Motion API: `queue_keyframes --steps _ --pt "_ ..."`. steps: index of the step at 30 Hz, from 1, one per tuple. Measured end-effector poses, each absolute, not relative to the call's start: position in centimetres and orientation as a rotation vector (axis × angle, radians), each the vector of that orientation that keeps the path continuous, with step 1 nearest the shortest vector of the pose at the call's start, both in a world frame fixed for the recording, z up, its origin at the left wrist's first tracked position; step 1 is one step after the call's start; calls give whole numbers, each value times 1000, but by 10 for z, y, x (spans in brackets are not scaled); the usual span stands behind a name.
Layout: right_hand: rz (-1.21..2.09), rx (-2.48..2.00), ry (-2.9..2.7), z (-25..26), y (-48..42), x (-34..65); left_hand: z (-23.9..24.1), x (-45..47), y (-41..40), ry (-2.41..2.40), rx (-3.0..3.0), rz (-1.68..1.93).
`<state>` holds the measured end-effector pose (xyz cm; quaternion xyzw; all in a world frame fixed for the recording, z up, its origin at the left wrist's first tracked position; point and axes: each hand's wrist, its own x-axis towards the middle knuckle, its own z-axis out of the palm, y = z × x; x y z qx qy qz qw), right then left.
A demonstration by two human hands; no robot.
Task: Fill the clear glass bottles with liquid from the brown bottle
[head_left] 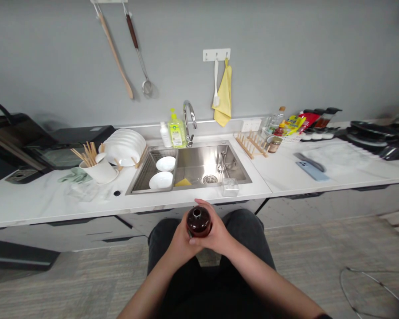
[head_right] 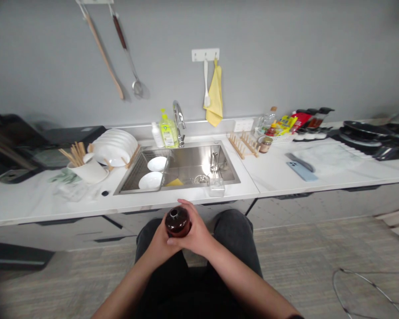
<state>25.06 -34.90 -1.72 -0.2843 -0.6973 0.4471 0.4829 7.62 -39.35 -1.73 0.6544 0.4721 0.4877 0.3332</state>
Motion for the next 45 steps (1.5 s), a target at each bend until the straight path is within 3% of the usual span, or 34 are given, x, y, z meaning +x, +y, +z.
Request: queue_keyframes --steps 5,10,14,20,27,37,45 --pt "1084 -714 -1845 -14 -343 272 -23 65 -389 1281 1644 1304" --pt "681 -998 -1498 -25 -304 345 -17 35 -381 1498 1548 1292" --pt "492 -1175 -1604 -35 -251 395 -3 9 -365 1598 1529 1338" --pt "656 -1234 -1810 -40 -202 410 14 -10 -333 1653 1481 1373" --pt "947 -1096 -1614 -25 -174 402 27 -17 -278 1582 1480 1361" --pt "1271 -794 -1586 26 -45 324 25 -14 -120 1205 1498 1345" --pt "1370 -853 -1461 -15 41 271 2 -4 0 1086 1492 1382"
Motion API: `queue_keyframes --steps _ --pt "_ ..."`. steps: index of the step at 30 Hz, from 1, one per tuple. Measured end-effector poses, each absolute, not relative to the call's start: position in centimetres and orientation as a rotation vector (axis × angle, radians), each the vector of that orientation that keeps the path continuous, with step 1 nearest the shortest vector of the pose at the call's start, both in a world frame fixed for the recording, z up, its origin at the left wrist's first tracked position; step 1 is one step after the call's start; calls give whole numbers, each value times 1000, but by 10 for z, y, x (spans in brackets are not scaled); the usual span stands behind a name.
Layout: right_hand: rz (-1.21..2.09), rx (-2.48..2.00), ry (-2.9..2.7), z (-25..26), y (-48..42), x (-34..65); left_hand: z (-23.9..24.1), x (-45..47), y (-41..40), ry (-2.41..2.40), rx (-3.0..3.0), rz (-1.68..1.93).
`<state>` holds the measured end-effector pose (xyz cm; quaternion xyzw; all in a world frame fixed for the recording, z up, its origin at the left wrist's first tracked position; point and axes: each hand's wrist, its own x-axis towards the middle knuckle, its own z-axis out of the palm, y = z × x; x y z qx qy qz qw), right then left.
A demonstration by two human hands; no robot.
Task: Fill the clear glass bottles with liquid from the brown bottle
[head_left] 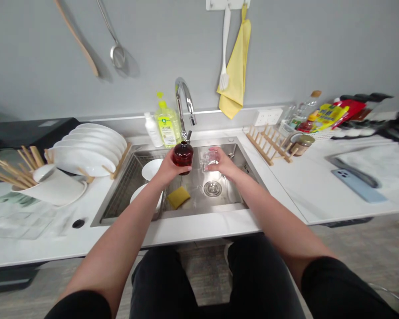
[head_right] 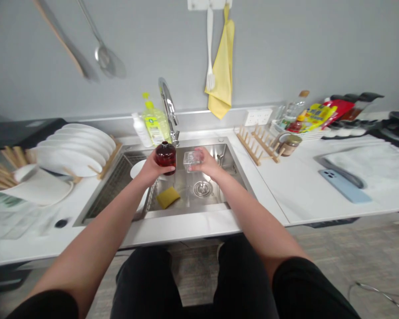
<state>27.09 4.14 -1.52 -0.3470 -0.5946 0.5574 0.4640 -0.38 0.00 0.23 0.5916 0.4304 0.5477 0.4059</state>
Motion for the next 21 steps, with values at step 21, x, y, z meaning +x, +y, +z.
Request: queue_keyframes --steps 21 --pt "1216 -894 -1696 -61 70 279 -45 -13 31 1390 1849 1100"
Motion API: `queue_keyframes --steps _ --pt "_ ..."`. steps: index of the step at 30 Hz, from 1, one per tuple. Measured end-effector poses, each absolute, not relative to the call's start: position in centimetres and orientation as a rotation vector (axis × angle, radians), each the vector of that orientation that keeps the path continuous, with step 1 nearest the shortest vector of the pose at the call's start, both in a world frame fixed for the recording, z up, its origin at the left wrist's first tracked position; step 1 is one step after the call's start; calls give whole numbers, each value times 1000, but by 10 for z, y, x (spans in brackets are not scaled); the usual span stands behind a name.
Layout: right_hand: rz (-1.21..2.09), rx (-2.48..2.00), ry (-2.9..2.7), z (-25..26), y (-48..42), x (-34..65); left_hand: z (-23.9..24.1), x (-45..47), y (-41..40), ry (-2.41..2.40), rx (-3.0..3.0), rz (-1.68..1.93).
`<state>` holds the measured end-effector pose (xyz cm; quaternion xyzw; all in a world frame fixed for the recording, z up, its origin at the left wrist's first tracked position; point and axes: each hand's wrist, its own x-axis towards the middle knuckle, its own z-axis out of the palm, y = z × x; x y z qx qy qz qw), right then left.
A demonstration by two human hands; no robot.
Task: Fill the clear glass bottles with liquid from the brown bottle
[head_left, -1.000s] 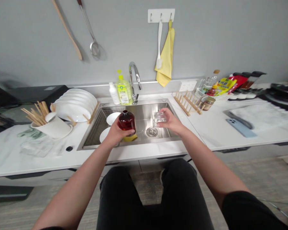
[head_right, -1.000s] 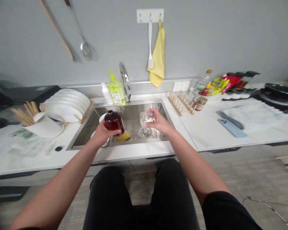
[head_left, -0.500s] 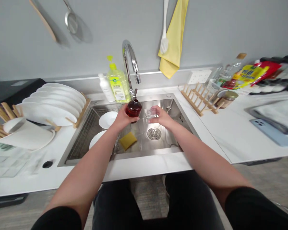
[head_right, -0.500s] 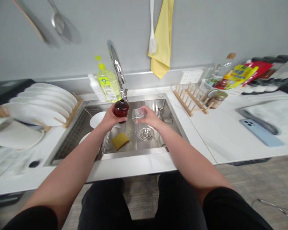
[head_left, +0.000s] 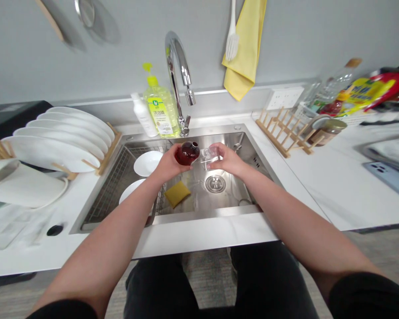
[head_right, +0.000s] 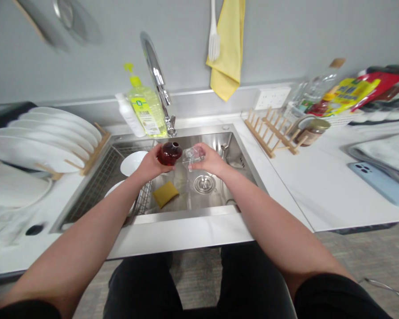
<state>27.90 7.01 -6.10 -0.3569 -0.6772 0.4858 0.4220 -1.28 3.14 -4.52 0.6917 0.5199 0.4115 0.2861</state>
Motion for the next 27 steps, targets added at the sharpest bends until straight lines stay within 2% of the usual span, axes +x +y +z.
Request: queue_keyframes --steps 27 --pt "1053 -1088 -1890 -67 74 286 -40 -11 25 1659 2270 902"
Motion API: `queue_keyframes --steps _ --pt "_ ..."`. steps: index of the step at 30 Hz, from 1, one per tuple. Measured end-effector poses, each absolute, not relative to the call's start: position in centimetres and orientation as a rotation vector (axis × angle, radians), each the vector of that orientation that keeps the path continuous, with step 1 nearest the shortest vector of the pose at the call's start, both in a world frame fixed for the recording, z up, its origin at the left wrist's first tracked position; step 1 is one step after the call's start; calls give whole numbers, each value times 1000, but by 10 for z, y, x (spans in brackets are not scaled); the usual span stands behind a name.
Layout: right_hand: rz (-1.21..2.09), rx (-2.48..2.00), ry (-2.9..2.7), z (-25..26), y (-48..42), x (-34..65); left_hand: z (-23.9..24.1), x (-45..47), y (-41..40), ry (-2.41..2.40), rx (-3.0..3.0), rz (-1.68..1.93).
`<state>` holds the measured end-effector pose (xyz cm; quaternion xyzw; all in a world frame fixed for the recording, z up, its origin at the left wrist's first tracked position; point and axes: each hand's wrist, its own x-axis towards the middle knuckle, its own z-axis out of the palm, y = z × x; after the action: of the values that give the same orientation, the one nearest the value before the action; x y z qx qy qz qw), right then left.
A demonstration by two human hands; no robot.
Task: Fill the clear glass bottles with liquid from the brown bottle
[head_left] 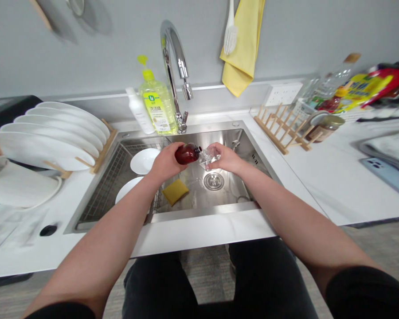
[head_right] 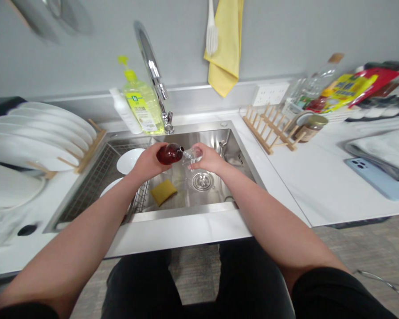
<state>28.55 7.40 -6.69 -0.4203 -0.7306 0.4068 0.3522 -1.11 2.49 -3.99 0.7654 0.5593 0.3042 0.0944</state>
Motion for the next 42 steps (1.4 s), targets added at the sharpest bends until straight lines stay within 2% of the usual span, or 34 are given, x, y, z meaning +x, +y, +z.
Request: queue_keyframes --steps 42 --pt "986 -1183 -1973 -64 70 286 -24 -4 13 1864 2426 685"
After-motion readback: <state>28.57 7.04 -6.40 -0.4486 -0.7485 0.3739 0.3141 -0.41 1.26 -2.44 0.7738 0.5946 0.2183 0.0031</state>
